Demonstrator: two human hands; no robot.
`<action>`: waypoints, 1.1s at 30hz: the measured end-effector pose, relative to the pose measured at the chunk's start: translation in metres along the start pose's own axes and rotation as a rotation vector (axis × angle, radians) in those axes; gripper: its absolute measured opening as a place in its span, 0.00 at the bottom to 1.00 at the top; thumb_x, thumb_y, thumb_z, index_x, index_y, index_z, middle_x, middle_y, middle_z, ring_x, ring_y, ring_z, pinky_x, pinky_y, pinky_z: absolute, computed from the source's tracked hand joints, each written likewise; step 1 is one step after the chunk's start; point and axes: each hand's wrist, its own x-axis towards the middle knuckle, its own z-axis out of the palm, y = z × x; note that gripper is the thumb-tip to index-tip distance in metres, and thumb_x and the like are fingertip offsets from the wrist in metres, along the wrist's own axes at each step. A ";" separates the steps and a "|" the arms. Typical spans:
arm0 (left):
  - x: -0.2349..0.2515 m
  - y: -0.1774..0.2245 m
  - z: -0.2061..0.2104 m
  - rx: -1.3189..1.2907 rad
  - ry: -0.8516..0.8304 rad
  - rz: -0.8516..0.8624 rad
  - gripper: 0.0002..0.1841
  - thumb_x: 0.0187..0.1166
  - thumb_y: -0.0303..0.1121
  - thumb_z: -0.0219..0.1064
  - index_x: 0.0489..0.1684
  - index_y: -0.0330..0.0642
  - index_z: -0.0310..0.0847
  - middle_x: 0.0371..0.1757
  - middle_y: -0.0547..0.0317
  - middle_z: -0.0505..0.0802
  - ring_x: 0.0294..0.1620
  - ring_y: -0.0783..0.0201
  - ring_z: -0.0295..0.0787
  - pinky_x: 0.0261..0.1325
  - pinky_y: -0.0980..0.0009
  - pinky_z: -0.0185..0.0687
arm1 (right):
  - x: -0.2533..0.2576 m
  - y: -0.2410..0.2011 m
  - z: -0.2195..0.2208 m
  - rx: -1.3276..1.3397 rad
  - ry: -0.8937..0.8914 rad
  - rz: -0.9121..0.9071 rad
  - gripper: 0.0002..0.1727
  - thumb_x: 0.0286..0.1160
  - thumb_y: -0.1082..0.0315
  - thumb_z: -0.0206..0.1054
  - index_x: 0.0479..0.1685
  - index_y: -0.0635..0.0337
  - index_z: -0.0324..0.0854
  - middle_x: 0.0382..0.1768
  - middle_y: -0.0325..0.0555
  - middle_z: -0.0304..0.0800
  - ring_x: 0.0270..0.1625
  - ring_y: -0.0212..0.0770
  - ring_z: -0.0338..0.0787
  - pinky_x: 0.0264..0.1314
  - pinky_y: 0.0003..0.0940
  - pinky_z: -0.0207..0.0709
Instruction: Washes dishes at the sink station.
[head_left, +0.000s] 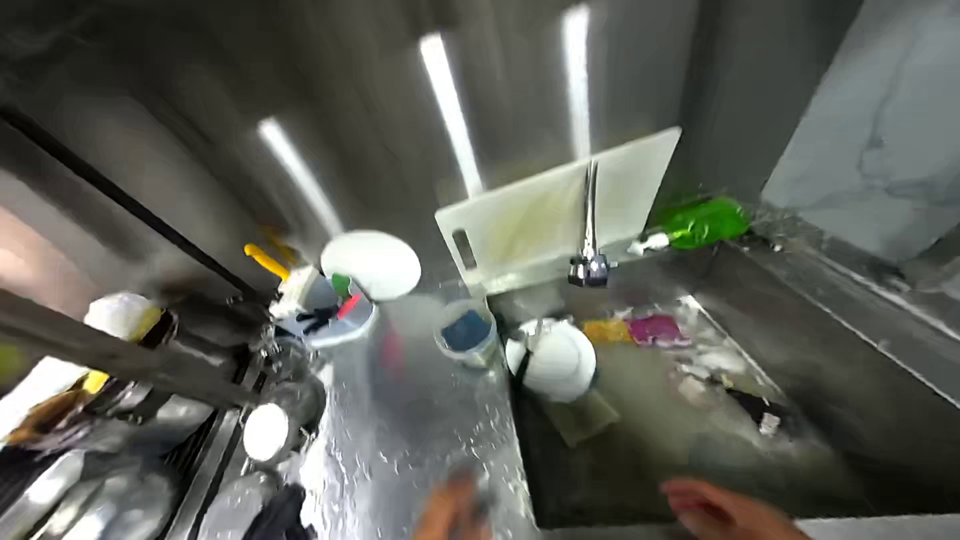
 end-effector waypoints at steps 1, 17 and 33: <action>0.039 0.006 0.013 0.035 0.150 0.005 0.33 0.75 0.32 0.74 0.79 0.25 0.69 0.80 0.30 0.76 0.76 0.45 0.80 0.74 0.54 0.81 | -0.002 0.009 -0.017 0.001 -0.038 0.039 0.21 0.87 0.67 0.60 0.71 0.74 0.77 0.61 0.69 0.88 0.64 0.62 0.90 0.72 0.59 0.77; 0.192 -0.002 0.066 0.273 0.594 0.296 0.24 0.49 0.30 0.86 0.36 0.17 0.85 0.71 0.14 0.79 0.66 0.33 0.87 0.62 0.50 0.87 | 0.195 -0.014 -0.122 0.497 0.364 0.168 0.32 0.92 0.56 0.54 0.84 0.72 0.59 0.71 0.69 0.78 0.67 0.58 0.85 0.66 0.51 0.81; 0.173 0.051 0.149 0.203 0.320 0.307 0.19 0.48 0.34 0.87 0.24 0.30 0.82 0.71 0.24 0.83 0.72 0.47 0.87 0.66 0.65 0.85 | 0.308 -0.014 -0.112 0.007 0.534 0.239 0.26 0.89 0.61 0.57 0.69 0.79 0.69 0.50 0.73 0.86 0.54 0.66 0.89 0.57 0.62 0.78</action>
